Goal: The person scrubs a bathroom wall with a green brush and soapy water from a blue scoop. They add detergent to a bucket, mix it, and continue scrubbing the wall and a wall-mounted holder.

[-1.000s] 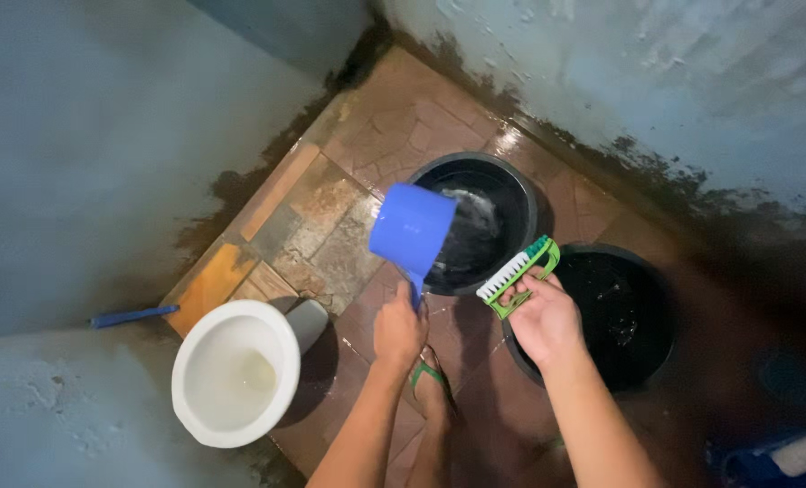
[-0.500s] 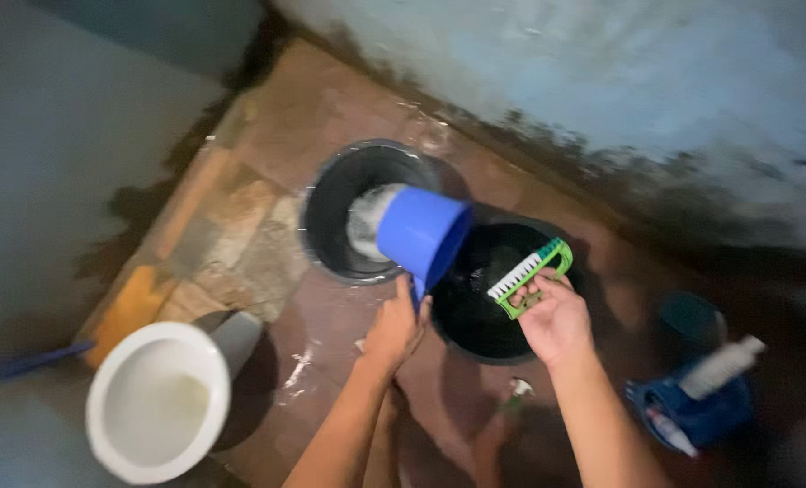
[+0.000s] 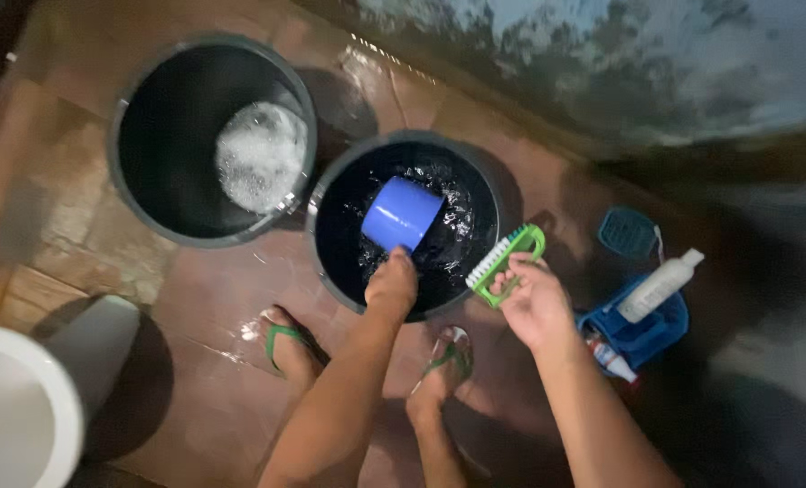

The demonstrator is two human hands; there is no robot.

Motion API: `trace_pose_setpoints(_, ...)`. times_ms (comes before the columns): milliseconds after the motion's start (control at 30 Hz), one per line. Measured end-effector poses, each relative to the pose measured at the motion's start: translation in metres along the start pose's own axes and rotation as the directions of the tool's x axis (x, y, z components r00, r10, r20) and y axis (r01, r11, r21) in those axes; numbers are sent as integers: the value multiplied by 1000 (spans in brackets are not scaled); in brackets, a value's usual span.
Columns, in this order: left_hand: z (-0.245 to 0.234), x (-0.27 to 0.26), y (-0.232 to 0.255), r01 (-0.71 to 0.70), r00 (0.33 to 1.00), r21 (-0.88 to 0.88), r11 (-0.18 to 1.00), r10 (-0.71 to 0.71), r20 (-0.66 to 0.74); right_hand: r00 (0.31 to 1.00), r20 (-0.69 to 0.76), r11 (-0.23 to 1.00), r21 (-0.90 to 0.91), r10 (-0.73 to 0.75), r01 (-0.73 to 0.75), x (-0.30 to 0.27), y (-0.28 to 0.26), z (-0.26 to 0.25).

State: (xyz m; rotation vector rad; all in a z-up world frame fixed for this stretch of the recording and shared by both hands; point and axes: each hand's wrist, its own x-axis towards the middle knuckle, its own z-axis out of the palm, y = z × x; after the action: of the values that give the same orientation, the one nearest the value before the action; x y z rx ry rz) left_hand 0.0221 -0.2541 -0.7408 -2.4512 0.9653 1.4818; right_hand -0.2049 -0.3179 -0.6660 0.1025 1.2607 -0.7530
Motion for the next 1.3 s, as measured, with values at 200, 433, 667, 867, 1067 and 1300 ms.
trace_pose_setpoints(200, -14, 4, -13, -39, 951, -642, 766, 226, 212, 996, 77, 999, 24, -50, 48, 9, 0, 3)
trace_pose_setpoints(433, -116, -105, -36, 76, 899, -915, 395, 371, 235, 961, 274, 999, 39, -33, 23, -48, -5, 84)
trace_pose_setpoints(667, -229, -184, -82, -33, 929, -941, 336, 357, 95, 891, 454, 997, 57, 17, -48, -107, 19, 199)
trace_pose_setpoints(867, -288, -186, -151, -321, 920, -514, 796, 133, -368, 887, 458, 997, 11, 62, -75, -119, 65, 287)
trace_pose_setpoints(1067, -346, -184, -183, -196, 924, -376, 906, 43, -379, 892, 445, 994, 37, 75, -102, -125, 101, 333)
trace_pose_setpoints(1300, -368, -186, -173, -66, 906, -144, 987, -1, -423, 893, 441, 994, 16, 91, -109, -128, 114, 343)
